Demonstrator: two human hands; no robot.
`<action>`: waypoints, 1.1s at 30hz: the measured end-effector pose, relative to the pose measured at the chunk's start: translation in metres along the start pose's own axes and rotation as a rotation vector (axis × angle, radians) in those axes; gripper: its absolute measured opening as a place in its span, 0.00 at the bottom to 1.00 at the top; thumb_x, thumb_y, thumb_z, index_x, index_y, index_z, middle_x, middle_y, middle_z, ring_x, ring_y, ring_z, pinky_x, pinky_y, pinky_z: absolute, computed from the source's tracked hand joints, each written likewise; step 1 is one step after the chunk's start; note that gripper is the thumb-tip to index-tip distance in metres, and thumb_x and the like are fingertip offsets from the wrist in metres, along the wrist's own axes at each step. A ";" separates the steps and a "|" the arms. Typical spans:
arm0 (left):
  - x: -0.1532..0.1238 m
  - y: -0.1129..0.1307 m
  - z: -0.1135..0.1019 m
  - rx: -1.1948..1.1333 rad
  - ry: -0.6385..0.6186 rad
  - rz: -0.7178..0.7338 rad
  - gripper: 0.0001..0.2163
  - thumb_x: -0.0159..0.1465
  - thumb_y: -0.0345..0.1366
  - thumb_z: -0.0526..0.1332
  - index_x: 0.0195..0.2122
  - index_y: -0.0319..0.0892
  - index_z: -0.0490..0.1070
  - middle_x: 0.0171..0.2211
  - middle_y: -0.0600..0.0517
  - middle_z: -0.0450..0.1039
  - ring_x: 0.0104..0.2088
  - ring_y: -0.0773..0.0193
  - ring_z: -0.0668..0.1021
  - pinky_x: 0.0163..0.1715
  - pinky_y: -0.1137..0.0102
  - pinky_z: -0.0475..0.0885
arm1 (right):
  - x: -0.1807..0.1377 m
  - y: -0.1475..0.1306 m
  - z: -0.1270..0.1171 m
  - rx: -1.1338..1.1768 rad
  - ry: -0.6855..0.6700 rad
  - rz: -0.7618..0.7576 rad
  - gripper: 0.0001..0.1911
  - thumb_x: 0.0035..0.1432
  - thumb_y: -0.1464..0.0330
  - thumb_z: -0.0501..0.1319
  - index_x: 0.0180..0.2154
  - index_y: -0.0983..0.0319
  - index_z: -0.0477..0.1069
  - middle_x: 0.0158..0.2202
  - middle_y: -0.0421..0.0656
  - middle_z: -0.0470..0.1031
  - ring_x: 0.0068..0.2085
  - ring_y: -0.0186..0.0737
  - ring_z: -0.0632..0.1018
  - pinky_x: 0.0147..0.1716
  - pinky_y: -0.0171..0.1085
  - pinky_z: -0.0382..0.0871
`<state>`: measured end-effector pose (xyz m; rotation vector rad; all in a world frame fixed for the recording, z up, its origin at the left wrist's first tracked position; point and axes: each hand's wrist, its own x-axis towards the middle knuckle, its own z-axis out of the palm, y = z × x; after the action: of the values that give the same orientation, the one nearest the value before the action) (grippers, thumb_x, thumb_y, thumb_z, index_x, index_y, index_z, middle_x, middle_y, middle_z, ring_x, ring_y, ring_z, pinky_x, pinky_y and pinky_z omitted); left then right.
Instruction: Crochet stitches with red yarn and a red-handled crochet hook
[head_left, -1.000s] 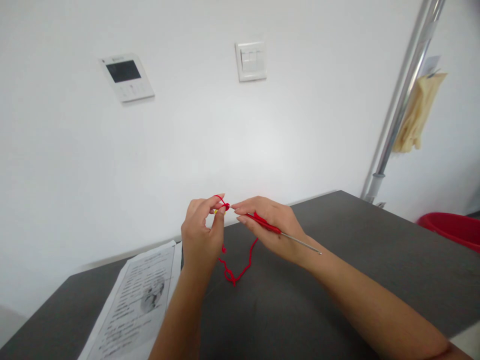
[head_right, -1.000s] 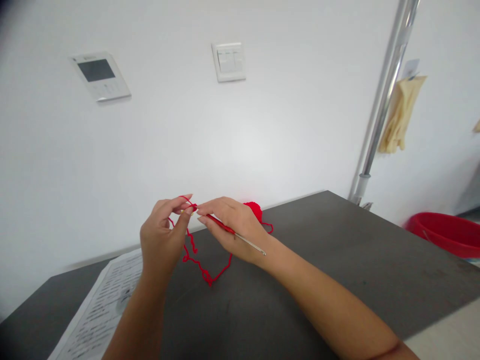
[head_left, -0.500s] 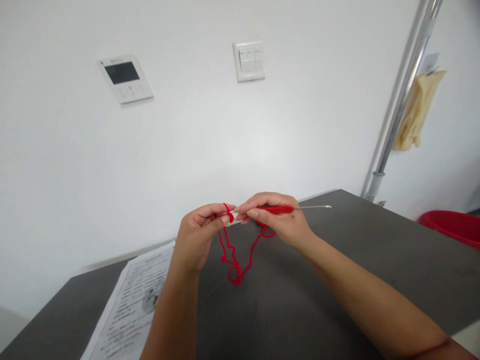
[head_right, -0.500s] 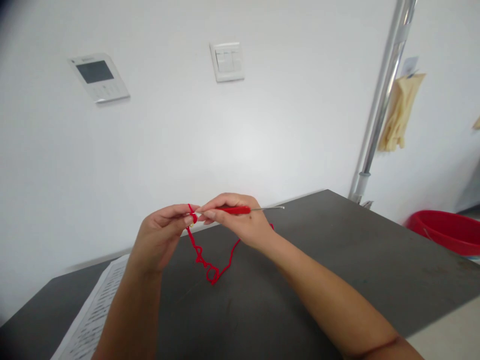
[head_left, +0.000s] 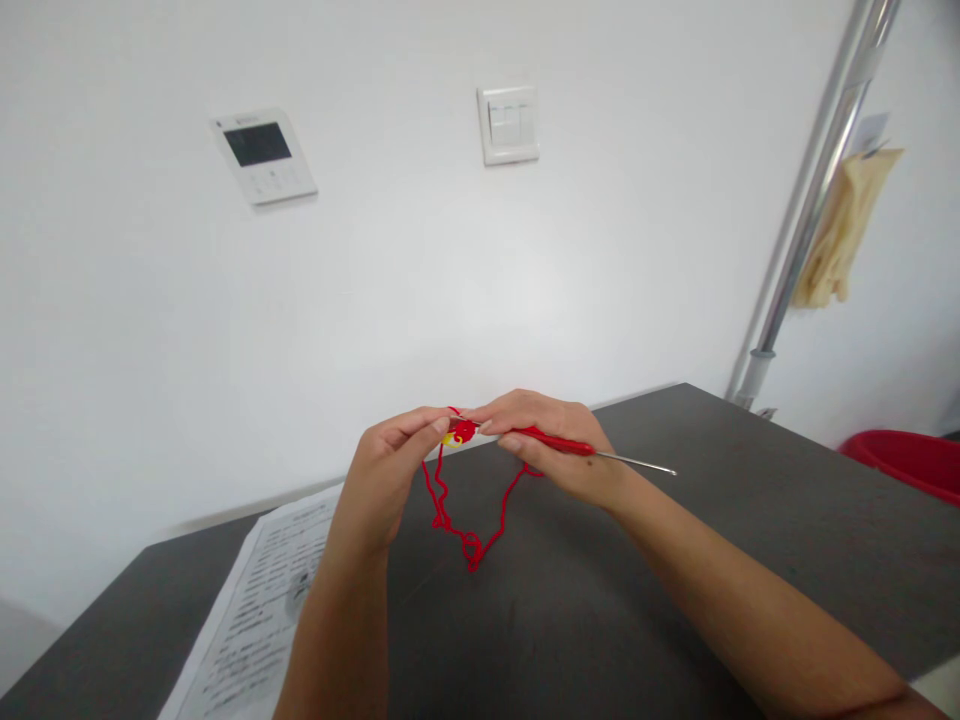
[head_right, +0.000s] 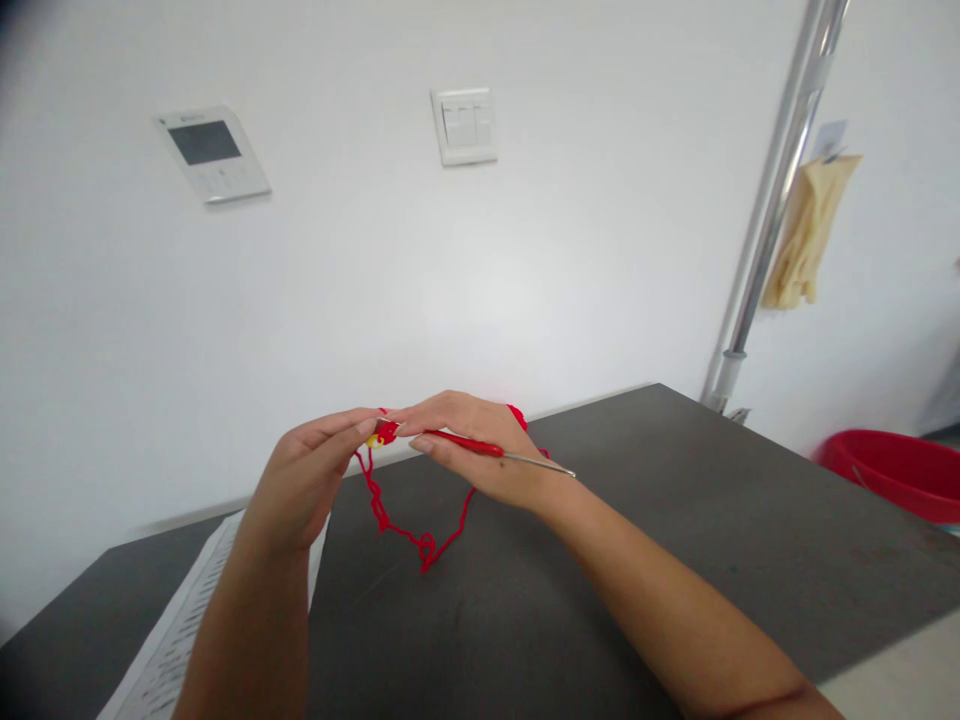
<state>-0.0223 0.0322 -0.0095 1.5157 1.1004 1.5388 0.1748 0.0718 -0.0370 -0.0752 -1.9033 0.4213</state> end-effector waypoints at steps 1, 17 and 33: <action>0.001 -0.001 0.000 0.037 0.011 0.016 0.06 0.58 0.39 0.70 0.32 0.44 0.85 0.35 0.48 0.86 0.41 0.53 0.84 0.50 0.59 0.75 | 0.000 0.000 0.001 0.019 0.004 0.003 0.10 0.71 0.67 0.59 0.47 0.59 0.78 0.49 0.48 0.83 0.53 0.40 0.82 0.54 0.41 0.78; -0.010 0.014 0.010 -0.095 0.010 -0.070 0.18 0.48 0.33 0.75 0.42 0.42 0.84 0.28 0.51 0.82 0.33 0.61 0.82 0.44 0.63 0.76 | 0.001 0.002 0.007 -0.060 0.066 -0.103 0.07 0.70 0.69 0.60 0.44 0.59 0.77 0.45 0.47 0.84 0.49 0.38 0.82 0.49 0.40 0.78; -0.012 0.010 0.012 -0.066 -0.004 -0.036 0.18 0.51 0.32 0.74 0.45 0.43 0.84 0.27 0.54 0.79 0.32 0.65 0.79 0.39 0.68 0.74 | 0.003 0.002 0.011 -0.115 0.066 -0.200 0.06 0.69 0.73 0.61 0.43 0.60 0.76 0.42 0.47 0.84 0.46 0.38 0.82 0.49 0.38 0.77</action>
<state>-0.0092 0.0185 -0.0060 1.4470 1.0592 1.5324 0.1631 0.0720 -0.0388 0.0248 -1.8482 0.1717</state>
